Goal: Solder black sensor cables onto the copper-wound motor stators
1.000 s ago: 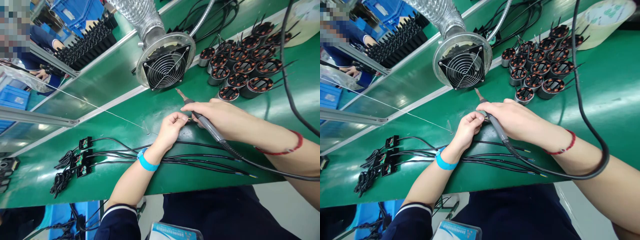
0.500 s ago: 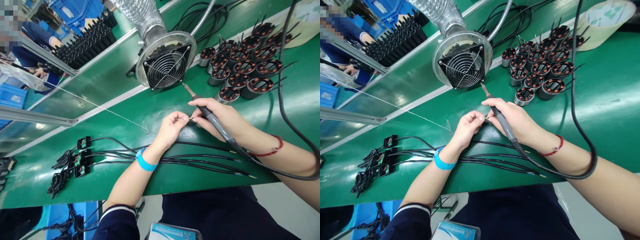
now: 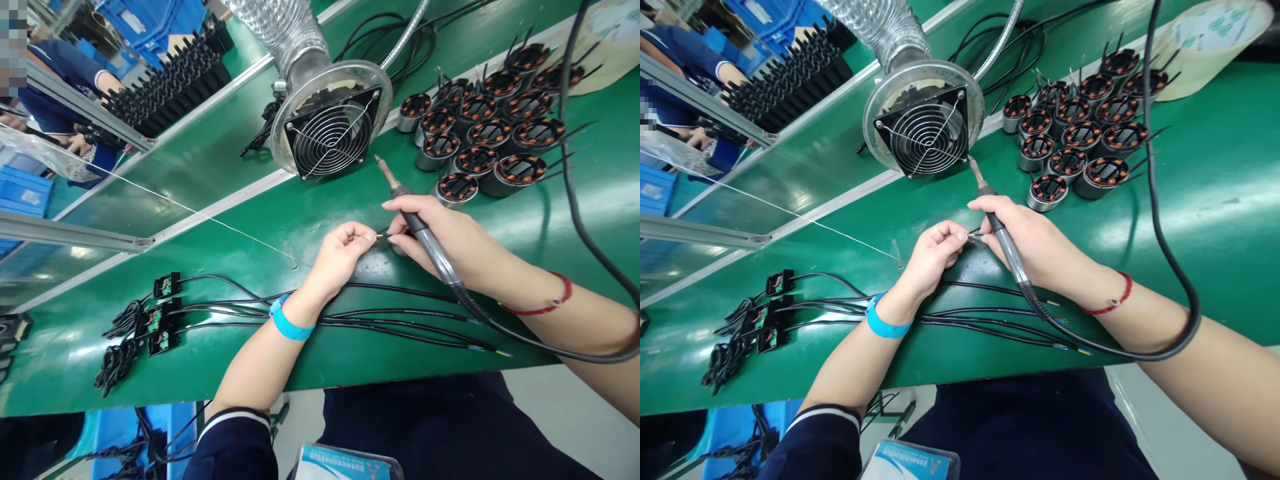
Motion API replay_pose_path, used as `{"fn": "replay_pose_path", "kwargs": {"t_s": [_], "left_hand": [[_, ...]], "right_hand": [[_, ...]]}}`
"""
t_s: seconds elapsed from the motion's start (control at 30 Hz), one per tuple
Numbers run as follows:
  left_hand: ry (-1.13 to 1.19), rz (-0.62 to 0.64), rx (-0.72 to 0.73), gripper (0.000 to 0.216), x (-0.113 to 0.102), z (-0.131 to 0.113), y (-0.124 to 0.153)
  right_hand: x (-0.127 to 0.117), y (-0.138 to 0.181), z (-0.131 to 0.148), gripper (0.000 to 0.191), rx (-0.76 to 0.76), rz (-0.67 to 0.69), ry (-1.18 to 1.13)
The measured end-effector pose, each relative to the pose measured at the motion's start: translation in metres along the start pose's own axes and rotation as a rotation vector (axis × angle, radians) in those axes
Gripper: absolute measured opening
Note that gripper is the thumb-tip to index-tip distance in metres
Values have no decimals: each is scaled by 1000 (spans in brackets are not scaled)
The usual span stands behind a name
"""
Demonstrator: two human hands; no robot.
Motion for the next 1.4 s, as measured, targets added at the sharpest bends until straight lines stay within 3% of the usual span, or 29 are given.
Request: {"fn": "replay_pose_path", "kwargs": {"t_s": [0.7,0.93,1.17,1.27,1.4], "left_hand": [[19,-21,-43,12,0,-1,-1],[48,10,-55,8,-2,0,-1],[48,0,-24,10,0,-2,-1],[71,-27,-28,11,-1,-2,-1],[90,-31,-58,13,0,-3,-1]], "right_hand": [[5,-1,0,36,197,-37,-123],[9,-6,-11,41,321,36,-218],[7,-5,-9,43,287,64,-223],[6,-2,-7,48,174,53,-122],[7,0,2,33,11,-61,105]]}}
Point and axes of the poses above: each hand's wrist, its own y-axis away from the middle knuckle, its own x-axis out of the palm, z = x × y, the point moved 1 cm from there along -y, towards the middle knuckle, and after that the axes turned 14 degrees about x, right-handed, at the moved point
